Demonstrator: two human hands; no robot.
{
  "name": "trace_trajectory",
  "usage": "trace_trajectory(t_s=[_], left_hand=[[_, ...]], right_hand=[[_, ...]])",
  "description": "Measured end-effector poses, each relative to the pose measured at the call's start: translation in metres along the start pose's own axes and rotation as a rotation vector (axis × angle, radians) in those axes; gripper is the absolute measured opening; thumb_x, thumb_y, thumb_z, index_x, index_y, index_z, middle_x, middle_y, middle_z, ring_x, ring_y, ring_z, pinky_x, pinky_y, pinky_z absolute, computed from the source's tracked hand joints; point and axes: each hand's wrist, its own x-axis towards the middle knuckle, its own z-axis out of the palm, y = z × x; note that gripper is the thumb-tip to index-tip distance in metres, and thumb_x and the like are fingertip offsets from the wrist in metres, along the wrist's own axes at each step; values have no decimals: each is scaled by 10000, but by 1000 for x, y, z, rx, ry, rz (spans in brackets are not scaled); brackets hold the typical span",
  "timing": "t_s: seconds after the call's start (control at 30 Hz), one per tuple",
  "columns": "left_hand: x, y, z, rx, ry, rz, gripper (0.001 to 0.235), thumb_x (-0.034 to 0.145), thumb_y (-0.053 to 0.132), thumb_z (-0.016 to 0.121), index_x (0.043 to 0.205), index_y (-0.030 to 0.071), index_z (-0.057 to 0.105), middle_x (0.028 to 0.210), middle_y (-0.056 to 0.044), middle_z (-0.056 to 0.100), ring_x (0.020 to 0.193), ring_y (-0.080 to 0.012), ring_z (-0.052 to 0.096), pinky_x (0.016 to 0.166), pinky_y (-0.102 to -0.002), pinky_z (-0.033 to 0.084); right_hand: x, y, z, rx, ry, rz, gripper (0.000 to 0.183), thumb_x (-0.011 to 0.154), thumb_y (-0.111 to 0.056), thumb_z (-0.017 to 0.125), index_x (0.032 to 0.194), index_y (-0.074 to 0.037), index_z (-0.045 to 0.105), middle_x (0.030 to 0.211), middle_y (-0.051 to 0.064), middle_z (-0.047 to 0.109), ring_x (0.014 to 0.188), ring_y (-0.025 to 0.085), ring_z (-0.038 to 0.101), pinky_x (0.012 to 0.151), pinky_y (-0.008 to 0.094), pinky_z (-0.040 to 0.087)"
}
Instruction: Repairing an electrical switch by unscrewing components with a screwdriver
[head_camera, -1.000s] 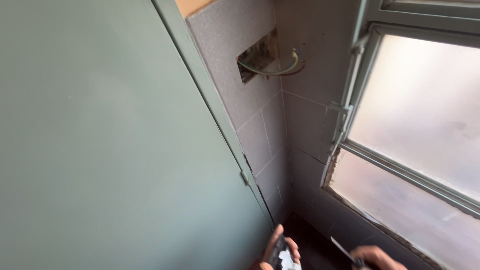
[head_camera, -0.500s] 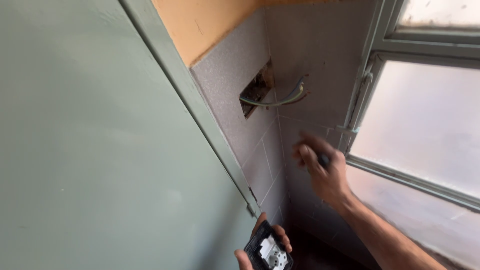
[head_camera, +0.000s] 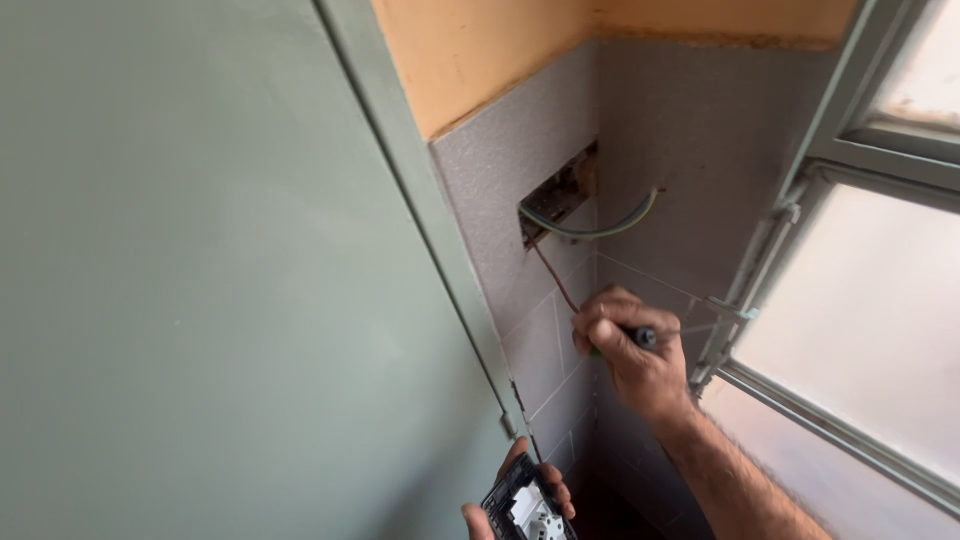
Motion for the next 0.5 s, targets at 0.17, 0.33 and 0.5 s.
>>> trace_trajectory(t_s=[0.17,0.33,0.5], left_hand=[[-2,-11,15,3,47,29,1045,829,807,462,1524,27,447,1078,-262,680,817,-353,659,664,-450,565],[-5,-16,20,71,57,3,1073,792,814,509,1546,57,408,1120,-242,668,897,-323,678,743,-427,599],[0,-18,27,122,-7,-16,1077,787,825,523,1557,85,378,1147,-213,648,926,-296,649,767,-410,564]], right_hand=[[-16,4,-7,115,-21,109,257,978,-241,692,892,-3,737,807,106,639,638,192,594,554,292,488],[-28,13,-24,79,23,148,256,968,-252,695,862,-22,737,793,98,627,655,188,567,580,305,466],[-39,27,-38,98,56,176,222,965,-249,707,876,-52,754,828,88,660,669,177,576,579,292,466]])
